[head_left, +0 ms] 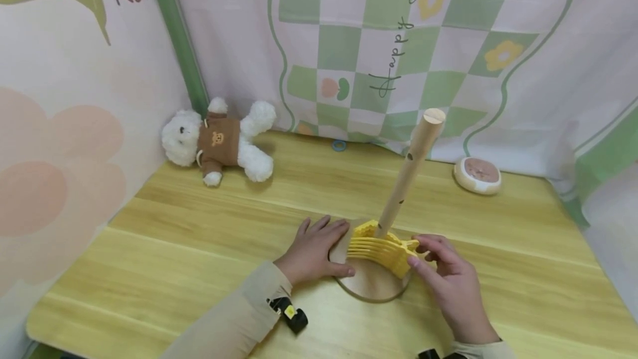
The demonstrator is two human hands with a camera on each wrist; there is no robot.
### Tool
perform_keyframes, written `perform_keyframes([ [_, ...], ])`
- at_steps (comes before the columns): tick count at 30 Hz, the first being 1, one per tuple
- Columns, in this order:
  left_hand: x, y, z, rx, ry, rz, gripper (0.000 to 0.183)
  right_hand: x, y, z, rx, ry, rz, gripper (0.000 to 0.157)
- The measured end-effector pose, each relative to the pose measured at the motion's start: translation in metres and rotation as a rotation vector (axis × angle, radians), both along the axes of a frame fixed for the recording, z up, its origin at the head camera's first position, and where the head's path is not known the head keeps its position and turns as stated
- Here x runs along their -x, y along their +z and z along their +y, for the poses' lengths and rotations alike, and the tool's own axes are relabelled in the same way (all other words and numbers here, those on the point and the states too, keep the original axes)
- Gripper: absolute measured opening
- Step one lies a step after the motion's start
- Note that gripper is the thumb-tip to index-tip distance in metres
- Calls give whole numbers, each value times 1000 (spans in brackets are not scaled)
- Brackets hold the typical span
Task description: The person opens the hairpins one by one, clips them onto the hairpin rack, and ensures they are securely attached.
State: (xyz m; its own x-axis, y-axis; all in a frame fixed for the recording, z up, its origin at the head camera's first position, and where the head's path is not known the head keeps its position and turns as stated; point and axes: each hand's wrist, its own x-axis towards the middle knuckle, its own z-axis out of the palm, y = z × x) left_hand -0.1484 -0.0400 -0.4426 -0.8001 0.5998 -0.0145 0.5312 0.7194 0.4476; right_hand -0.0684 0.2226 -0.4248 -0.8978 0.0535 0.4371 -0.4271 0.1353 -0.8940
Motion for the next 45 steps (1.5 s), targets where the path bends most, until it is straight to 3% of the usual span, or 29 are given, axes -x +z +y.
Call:
perform_keyframes([
  [8,1,-2,-1,-12,1,4,98,1,-2,-5,-73,-30,-61,57],
  [13,1,-3,-1,-18,0,9,98,0,-4,-6,-86,-61,-88,50],
  [20,2,-7,0,-22,0,7,98,-2,-6,-3,3,-50,-65,41],
  [26,2,-10,0,-24,-3,18,98,-1,-6,-8,-17,-89,-115,38],
  [38,1,-1,-2,-42,5,-12,98,3,-2,-16,-21,-109,-117,30],
  [45,1,-2,-1,-41,-2,-10,98,1,-1,-15,-56,-131,-162,28],
])
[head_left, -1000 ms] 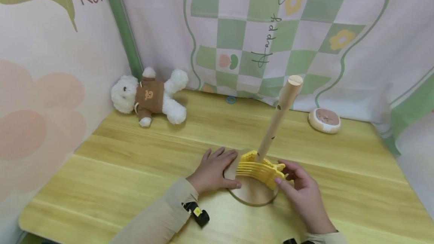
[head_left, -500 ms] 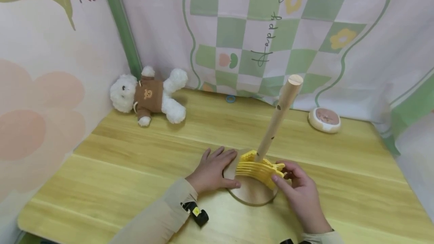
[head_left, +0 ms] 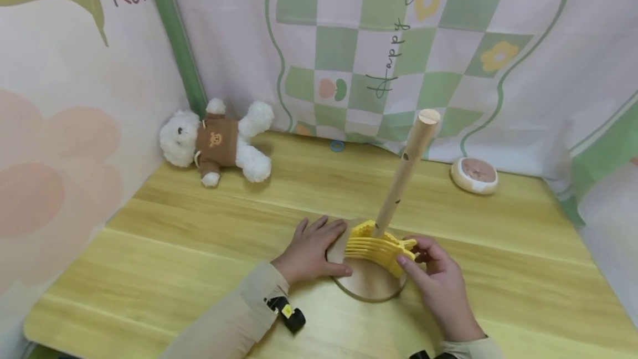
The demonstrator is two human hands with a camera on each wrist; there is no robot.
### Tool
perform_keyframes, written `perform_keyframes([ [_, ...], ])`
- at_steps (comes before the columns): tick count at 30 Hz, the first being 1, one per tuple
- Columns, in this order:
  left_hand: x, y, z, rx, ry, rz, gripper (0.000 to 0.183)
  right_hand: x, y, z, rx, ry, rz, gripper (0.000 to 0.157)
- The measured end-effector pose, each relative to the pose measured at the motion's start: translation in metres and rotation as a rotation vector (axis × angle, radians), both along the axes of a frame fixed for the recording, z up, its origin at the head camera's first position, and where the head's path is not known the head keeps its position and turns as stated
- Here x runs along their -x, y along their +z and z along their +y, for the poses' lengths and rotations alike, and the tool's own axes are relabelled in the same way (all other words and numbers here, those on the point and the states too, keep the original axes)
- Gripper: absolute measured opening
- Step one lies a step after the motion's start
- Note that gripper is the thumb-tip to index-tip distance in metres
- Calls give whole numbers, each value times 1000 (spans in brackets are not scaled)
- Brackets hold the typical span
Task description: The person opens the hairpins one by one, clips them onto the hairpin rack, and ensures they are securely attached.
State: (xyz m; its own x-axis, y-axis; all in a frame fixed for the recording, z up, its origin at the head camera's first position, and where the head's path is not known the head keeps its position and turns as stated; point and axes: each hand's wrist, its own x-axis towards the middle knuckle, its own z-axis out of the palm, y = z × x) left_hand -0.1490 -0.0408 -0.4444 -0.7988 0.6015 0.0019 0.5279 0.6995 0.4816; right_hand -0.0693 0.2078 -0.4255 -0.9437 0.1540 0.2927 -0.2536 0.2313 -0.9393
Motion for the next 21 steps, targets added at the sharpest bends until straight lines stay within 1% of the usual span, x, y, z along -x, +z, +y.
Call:
perform_keyframes([
  [7,1,-2,0,6,8,4,98,2,-2,1,9,-4,1,28],
  [10,1,-2,0,10,12,6,98,3,-2,1,7,0,0,30],
  [13,2,-5,1,6,11,9,98,2,-2,2,-19,11,-18,42],
  [17,3,-7,2,-11,9,7,99,1,-4,6,-90,38,-28,58],
  [19,3,-8,2,-19,12,2,99,0,-6,9,-130,53,5,61],
  [21,2,-8,1,-28,16,3,98,0,-8,12,-172,73,74,61],
])
